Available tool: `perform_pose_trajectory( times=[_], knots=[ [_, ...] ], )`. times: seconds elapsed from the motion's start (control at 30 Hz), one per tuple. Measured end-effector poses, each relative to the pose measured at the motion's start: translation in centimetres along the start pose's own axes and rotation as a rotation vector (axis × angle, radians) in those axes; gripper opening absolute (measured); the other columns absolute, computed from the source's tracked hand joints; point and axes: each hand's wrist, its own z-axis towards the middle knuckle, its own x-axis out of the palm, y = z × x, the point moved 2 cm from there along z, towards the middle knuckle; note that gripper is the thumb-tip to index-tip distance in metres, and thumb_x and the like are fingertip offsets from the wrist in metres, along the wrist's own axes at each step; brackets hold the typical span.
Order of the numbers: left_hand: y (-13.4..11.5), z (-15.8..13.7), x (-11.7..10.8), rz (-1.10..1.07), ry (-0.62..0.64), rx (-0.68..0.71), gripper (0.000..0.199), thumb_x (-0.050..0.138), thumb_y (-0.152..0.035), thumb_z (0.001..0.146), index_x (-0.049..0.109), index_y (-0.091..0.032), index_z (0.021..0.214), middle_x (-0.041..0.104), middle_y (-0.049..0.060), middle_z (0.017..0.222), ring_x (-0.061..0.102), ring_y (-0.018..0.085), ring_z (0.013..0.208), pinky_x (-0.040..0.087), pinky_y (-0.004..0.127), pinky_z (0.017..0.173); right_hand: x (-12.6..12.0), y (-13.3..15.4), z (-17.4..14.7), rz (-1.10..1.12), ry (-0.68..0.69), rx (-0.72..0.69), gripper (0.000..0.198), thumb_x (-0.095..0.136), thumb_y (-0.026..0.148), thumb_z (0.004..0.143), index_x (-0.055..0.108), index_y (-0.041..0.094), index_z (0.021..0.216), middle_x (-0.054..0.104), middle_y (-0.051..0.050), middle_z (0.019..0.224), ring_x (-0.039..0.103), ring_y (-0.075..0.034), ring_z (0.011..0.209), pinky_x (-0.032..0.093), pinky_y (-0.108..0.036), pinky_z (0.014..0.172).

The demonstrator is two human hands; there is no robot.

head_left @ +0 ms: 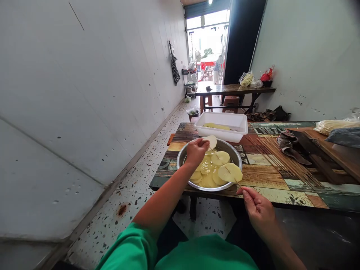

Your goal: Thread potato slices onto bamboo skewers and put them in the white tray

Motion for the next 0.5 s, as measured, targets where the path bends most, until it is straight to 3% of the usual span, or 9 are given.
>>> perform_pose_trajectory(
  times=[0.13, 0.2, 0.27, 0.33, 0.43, 0.5],
  knots=[
    [0.0, 0.1, 0.0, -0.161, -0.13, -0.202, 0.012, 0.071, -0.016, 0.061, 0.061, -0.013, 0.067, 0.056, -0.005, 0.057, 0.048, 0.006, 0.051, 0.041, 0.021, 0.057, -0.1, 0.0, -0.3, 0.052, -0.028, 0.008, 0.031, 0.047, 0.043, 0.088, 0.067, 0.021, 0.08, 0.067, -0.006, 0.076, 0.065, -0.022, 0.075, 0.049, -0.028, 0.065],
    [0.0, 0.2, -0.2, -0.215, -0.139, -0.302, 0.018, 0.075, -0.015, 0.058, 0.059, -0.013, 0.067, 0.056, -0.005, 0.057, 0.048, 0.006, 0.05, 0.043, 0.023, 0.057, -0.1, -0.3, -0.5, 0.124, -0.033, 0.057, 0.029, 0.051, 0.045, 0.086, 0.067, 0.021, 0.08, 0.063, -0.004, 0.071, 0.063, -0.021, 0.072, 0.047, -0.028, 0.062],
    [0.0, 0.4, -0.4, -0.307, -0.097, -0.407, 0.025, 0.078, -0.013, 0.054, 0.057, -0.013, 0.067, 0.058, -0.003, 0.059, 0.052, 0.008, 0.053, 0.045, 0.025, 0.058, 0.0, -0.7, -0.6, 0.297, 0.017, 0.168, 0.031, 0.056, 0.049, 0.085, 0.066, 0.02, 0.083, 0.051, 0.001, 0.057, 0.053, -0.016, 0.055, 0.04, -0.025, 0.05],
    [0.1, 0.5, -0.6, -0.392, -0.039, -0.485, 0.029, 0.081, -0.012, 0.051, 0.057, -0.013, 0.068, 0.061, -0.001, 0.063, 0.056, 0.01, 0.057, 0.047, 0.026, 0.059, 0.3, -1.2, -0.6, 0.545, 0.117, 0.311, 0.034, 0.059, 0.053, 0.083, 0.065, 0.019, 0.086, 0.032, 0.008, 0.049, 0.032, -0.01, 0.041, 0.026, -0.021, 0.039],
    [0.1, 0.4, -0.7, -0.379, -0.034, -0.475, 0.03, 0.082, -0.014, 0.05, 0.059, -0.013, 0.069, 0.062, 0.0, 0.064, 0.057, 0.011, 0.057, 0.047, 0.026, 0.058, 0.4, -1.6, -0.6, 0.759, 0.234, 0.423, 0.036, 0.061, 0.054, 0.081, 0.064, 0.018, 0.087, 0.02, 0.012, 0.048, 0.016, -0.006, 0.037, 0.016, -0.019, 0.035],
    [0.2, 0.3, -0.8, -0.281, -0.061, -0.374, 0.026, 0.081, -0.017, 0.052, 0.061, -0.013, 0.068, 0.06, -0.001, 0.061, 0.054, 0.009, 0.054, 0.045, 0.024, 0.057, 0.2, -1.9, -0.5, 0.636, 0.196, 0.347, 0.034, 0.06, 0.05, 0.083, 0.067, 0.018, 0.086, 0.03, 0.01, 0.045, 0.027, -0.007, 0.035, 0.023, -0.02, 0.034]
  ],
)
